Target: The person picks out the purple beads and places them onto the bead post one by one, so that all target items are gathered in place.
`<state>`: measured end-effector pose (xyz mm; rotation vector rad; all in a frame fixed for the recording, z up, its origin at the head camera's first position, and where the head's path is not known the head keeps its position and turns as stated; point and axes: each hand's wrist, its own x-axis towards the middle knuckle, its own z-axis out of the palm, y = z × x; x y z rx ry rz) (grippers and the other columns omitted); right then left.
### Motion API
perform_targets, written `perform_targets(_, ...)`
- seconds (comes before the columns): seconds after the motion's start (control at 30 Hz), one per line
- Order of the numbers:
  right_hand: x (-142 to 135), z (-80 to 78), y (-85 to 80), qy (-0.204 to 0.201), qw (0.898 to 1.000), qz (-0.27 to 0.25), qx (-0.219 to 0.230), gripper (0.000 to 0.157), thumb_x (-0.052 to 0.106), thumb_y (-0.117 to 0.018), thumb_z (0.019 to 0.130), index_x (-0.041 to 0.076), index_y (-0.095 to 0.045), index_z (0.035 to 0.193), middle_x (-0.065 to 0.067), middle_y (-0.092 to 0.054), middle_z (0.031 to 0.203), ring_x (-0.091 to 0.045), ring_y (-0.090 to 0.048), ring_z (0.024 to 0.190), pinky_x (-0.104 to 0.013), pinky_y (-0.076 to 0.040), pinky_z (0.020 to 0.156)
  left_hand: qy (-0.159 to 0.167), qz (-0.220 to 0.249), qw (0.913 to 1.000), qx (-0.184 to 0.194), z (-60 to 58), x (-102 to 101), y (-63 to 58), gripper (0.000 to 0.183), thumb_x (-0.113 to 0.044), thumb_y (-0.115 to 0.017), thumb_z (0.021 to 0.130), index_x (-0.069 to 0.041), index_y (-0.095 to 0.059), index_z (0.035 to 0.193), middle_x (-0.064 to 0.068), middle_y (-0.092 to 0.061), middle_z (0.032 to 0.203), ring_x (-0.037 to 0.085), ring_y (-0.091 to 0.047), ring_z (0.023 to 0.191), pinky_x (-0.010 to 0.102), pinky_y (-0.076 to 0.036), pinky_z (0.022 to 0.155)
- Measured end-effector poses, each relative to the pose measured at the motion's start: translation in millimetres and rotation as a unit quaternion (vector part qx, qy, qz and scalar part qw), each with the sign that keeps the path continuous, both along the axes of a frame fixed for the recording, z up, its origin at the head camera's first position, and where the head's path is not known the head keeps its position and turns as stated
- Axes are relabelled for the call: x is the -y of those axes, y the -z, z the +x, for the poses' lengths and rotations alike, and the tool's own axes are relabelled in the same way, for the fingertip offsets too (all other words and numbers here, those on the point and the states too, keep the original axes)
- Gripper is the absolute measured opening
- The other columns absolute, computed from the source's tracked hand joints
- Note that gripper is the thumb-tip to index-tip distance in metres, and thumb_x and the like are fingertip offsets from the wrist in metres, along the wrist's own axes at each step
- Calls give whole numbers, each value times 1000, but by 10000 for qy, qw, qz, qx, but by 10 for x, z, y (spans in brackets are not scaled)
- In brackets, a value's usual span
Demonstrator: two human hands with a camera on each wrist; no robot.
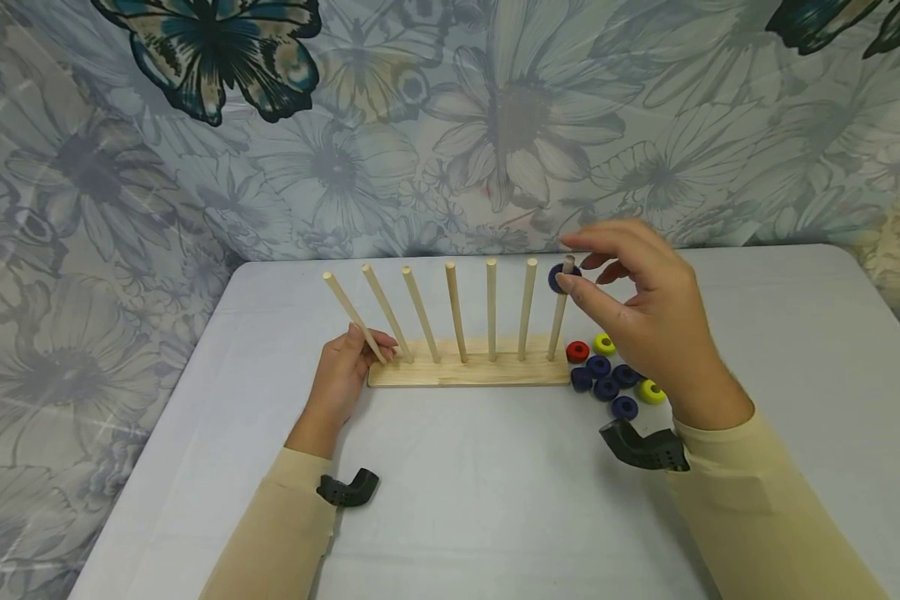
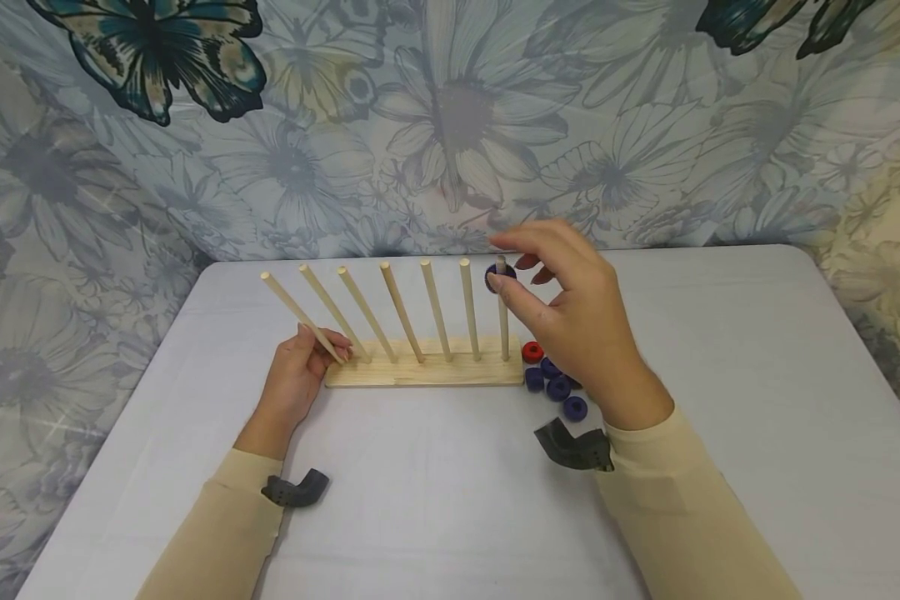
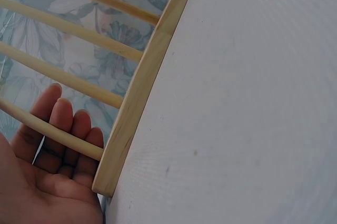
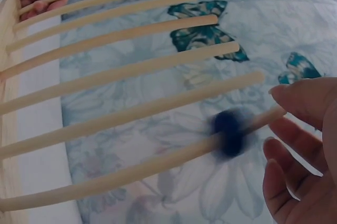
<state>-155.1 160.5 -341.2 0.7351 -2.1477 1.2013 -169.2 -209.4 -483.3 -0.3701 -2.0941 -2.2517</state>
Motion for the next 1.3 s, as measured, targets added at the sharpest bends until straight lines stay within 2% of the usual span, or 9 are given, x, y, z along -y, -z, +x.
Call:
perform_targets(0.63, -22, 0, 8, -74, 10000, 48, 12, 32, -11, -84, 90, -4, -77, 121, -9, -75, 114, -18, -63, 101, -24, -51, 88, -43, -32, 10000, 11, 3, -17, -13, 99, -72, -50, 104, 26, -64, 108, 6, -68, 91, 18, -69, 93, 30, -53, 91)
perform_targets(0.87, -21, -11, 5, -161, 9998, -84, -17, 26, -10, -84, 90, -3, -80, 114, -8, -75, 109, -17, -64, 96, -25, -51, 86, -116, -24, 9999, 45, -1, -15, -9, 100, -72, -50, 103, 26, -64, 108, 6, -67, 89, 17, -69, 93, 30, -53, 92)
perform_targets(1.3, -97, 11, -4, -267, 9994, -188, 78, 20, -10, -79, 93, -5, -79, 112, -6, -75, 107, -14, -63, 94, -25, -52, 86, -122, -13, 9999, 101, 18, -11, -6, 97, -70, -50, 105, 26, -64, 108, 6, -68, 91, 17, -68, 93, 30, -53, 91)
